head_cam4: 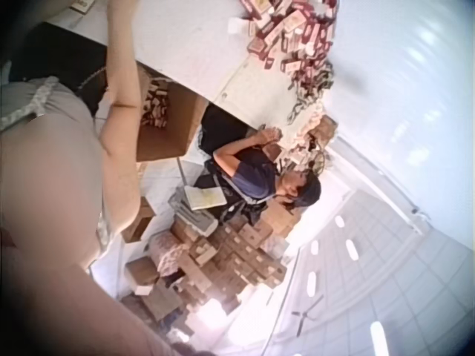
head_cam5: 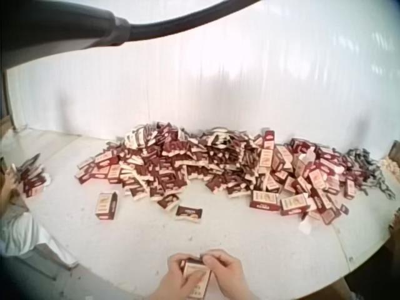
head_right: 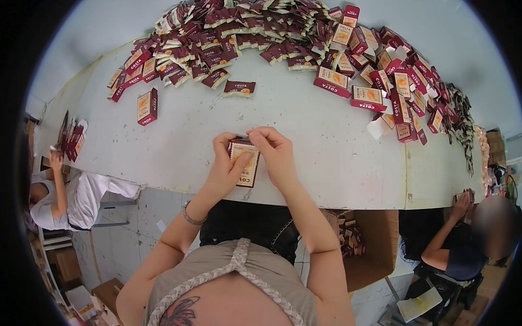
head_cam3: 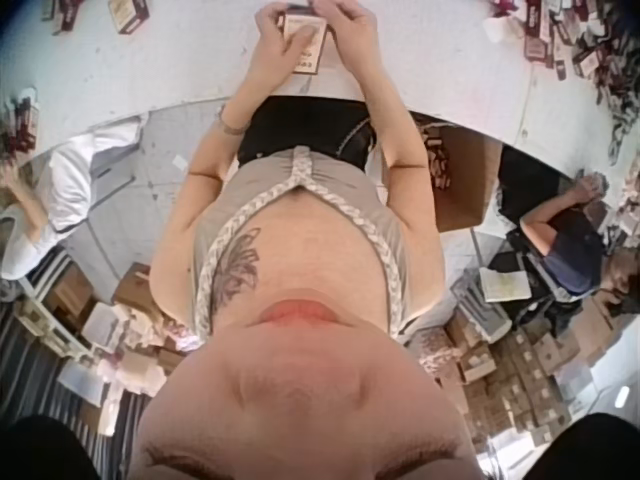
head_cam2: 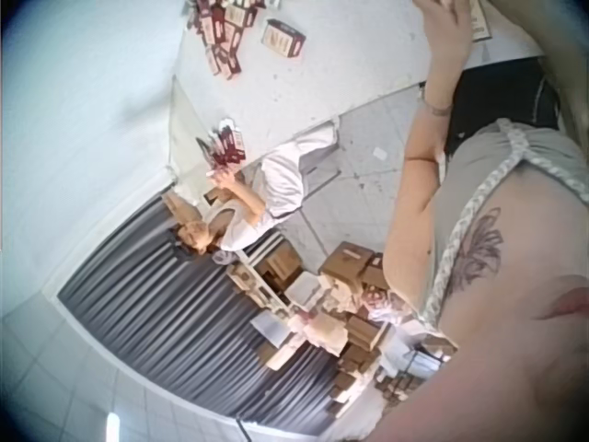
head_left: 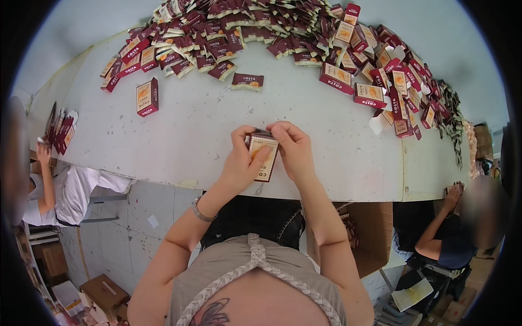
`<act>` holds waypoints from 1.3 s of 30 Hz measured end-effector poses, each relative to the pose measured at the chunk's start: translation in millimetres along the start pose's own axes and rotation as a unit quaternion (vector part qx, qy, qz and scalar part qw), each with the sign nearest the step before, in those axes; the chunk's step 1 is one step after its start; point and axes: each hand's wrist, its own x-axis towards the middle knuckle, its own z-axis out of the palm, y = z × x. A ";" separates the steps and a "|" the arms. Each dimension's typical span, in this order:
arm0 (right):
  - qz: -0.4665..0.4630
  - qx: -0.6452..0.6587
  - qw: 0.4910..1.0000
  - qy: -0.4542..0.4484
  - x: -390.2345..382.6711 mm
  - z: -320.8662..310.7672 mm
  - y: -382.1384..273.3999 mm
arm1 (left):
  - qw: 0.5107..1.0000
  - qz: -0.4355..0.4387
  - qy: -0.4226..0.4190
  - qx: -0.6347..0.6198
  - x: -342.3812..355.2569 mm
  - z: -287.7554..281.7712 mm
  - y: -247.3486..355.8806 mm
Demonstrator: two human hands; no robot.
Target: The person repeatedly picks up small rectangular boxes from a large pile on a table, opens them, and places them into a larger cardboard box. The process is continuous and repetitive, with the person handling the boxes one at a time.
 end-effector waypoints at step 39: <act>-0.137 -0.488 0.856 -0.098 203.5 47.7 57.1 | 0.853 0.010 0.065 0.517 17.8 -157.5 -7.9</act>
